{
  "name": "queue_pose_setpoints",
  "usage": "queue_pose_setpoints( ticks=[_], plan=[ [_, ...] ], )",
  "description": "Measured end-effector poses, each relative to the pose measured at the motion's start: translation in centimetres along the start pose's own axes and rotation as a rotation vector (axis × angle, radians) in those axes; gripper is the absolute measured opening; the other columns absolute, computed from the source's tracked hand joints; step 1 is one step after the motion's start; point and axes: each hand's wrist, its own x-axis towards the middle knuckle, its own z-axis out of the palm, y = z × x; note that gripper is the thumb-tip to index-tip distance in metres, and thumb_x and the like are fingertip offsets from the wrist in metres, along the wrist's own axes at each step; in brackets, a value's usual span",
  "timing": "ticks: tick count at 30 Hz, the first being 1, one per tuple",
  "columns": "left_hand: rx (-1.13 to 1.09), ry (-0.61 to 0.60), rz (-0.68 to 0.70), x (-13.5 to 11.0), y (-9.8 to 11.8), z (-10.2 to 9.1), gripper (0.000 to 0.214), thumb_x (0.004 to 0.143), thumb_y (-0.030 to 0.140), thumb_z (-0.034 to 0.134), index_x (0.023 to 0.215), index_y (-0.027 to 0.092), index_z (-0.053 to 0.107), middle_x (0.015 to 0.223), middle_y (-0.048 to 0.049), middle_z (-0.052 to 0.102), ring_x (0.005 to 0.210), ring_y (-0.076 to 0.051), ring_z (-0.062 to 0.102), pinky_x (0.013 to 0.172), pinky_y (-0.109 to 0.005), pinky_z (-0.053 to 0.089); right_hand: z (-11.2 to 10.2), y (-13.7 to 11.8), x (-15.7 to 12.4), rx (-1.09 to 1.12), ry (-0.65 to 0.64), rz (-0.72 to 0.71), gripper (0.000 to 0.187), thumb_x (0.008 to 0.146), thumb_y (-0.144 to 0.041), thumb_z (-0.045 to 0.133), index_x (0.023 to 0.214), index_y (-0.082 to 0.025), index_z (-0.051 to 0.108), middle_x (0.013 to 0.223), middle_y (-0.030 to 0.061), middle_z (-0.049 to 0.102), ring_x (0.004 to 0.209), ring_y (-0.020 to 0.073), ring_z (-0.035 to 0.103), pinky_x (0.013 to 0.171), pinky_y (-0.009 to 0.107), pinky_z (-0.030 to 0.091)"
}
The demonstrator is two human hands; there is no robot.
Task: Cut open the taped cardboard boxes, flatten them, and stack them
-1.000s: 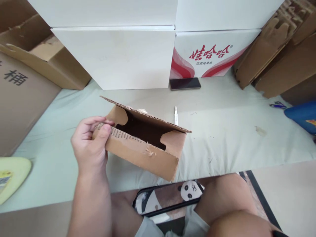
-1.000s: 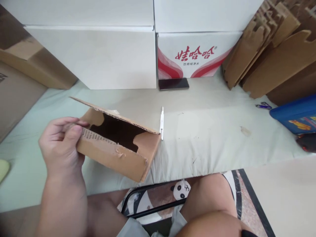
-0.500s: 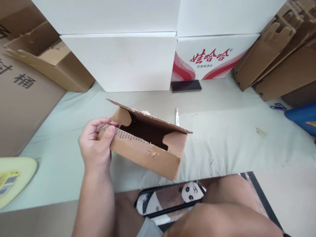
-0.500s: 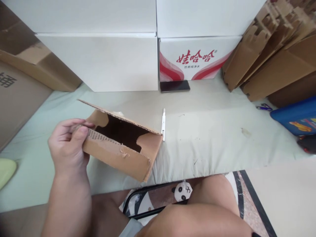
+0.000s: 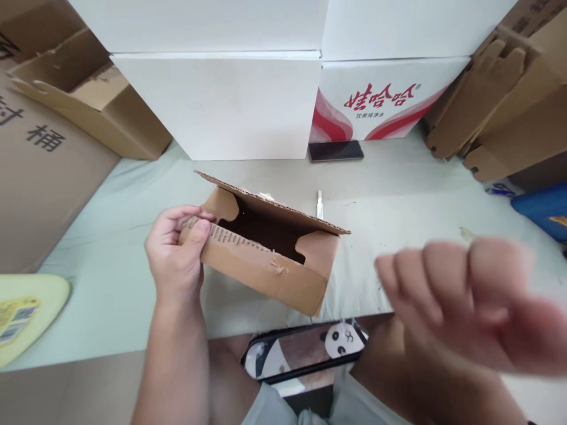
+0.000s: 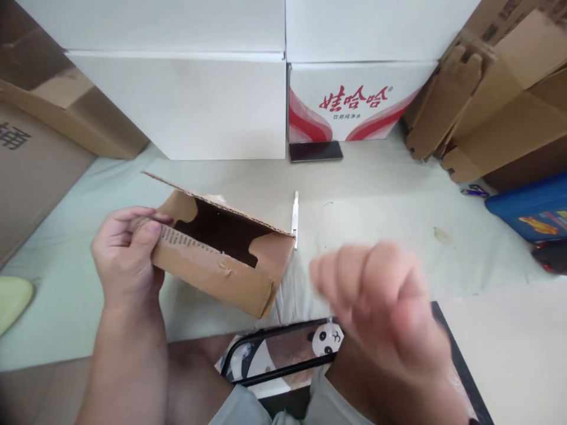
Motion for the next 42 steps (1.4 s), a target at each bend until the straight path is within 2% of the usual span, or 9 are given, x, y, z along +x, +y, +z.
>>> queue_pose_setpoints(
  ticks=[3,7,9,12,18,24,28,34,42],
  plan=[
    [-0.016,-0.017,0.003,0.0,-0.1,-0.1,0.04,0.055,0.042,0.097,0.082,0.02,0.077,0.074,-0.0014,0.077,0.065,-0.012,0.07,0.057,-0.019,0.054,-1.5,2.6,1.7,-0.145,0.331,-0.143,0.013,0.09,-0.036,0.072,0.1,-0.028,0.071,0.089,0.0002,0.067,0.087,0.0143,0.066,0.085,0.027,0.056],
    [-0.029,-0.046,0.03,0.1,-0.5,0.0,0.047,0.055,0.048,0.098,0.084,0.02,0.075,0.076,-0.0013,0.076,0.067,-0.013,0.071,0.06,-0.022,0.054,-1.8,6.8,1.0,-0.291,-0.034,0.0,0.038,0.102,-0.055,0.049,0.123,-0.033,0.072,0.136,0.0048,0.068,0.136,0.0273,0.058,0.118,0.05,0.044],
    [-0.039,-0.054,0.08,0.2,-0.8,-0.1,0.05,0.056,0.047,0.098,0.091,0.022,0.073,0.081,-0.0001,0.075,0.072,-0.014,0.071,0.068,-0.024,0.057,-1.5,7.7,0.5,-0.254,-0.164,-0.002,0.04,0.106,-0.053,0.042,0.119,-0.032,0.074,0.135,0.0047,0.07,0.137,0.0273,0.058,0.12,0.052,0.042],
    [-0.03,-0.056,0.192,0.3,-1.3,-0.4,0.055,0.057,0.04,0.099,0.104,0.027,0.073,0.099,0.0011,0.073,0.086,-0.013,0.071,0.085,-0.028,0.058,-0.8,7.9,0.2,-0.251,-0.148,0.017,0.029,0.105,-0.044,0.051,0.104,-0.03,0.077,0.128,0.0049,0.073,0.127,0.0247,0.065,0.111,0.047,0.051],
    [0.206,-0.197,0.247,0.1,-1.1,-1.2,0.013,0.082,0.032,0.076,0.089,0.023,0.084,0.12,-0.0097,0.07,0.126,-0.027,0.063,0.111,-0.044,0.05,-0.4,7.8,0.0,-0.279,-0.137,0.05,0.017,0.1,-0.036,0.062,0.092,-0.027,0.074,0.115,0.0072,0.075,0.125,0.0258,0.067,0.099,0.044,0.057],
    [0.133,-0.064,0.105,0.2,-0.3,-0.9,0.015,0.072,0.027,0.072,0.079,0.021,0.084,0.115,-0.0101,0.075,0.127,-0.033,0.063,0.111,-0.049,0.047,-1.0,10.6,-1.2,-0.055,-0.01,0.233,0.045,0.1,-0.063,0.048,0.134,-0.035,0.056,0.135,0.0062,0.067,0.128,0.0247,0.064,0.11,0.049,0.051],
    [0.016,0.19,-0.021,1.3,-0.5,-1.2,0.023,0.061,0.03,0.073,0.076,0.015,0.079,0.095,-0.009,0.076,0.103,-0.027,0.068,0.094,-0.041,0.054,-1.4,11.9,-1.0,-0.126,0.119,0.455,0.05,0.097,-0.067,0.05,0.128,-0.029,0.057,0.134,0.0098,0.067,0.125,0.0257,0.064,0.11,0.049,0.049],
    [-0.201,0.341,-0.329,2.3,-1.0,-1.5,0.022,0.061,0.037,0.07,0.075,0.02,0.066,0.075,0.002,0.068,0.073,-0.015,0.061,0.056,-0.024,0.049,-1.1,10.8,-0.7,-0.093,-0.208,0.496,0.057,0.099,-0.067,0.049,0.141,-0.03,0.053,0.156,0.0101,0.053,0.142,0.0281,0.055,0.12,0.053,0.042],
    [-0.184,0.25,-0.265,0.5,-2.4,0.7,0.025,0.078,0.044,0.067,0.086,0.02,0.067,0.094,-0.0018,0.074,0.099,-0.017,0.069,0.08,-0.025,0.058,-0.4,10.6,-0.4,-0.147,-0.37,0.362,0.06,0.1,-0.066,0.05,0.15,-0.034,0.042,0.173,0.0083,0.026,0.159,0.0295,0.031,0.127,0.058,0.03]
  ],
)
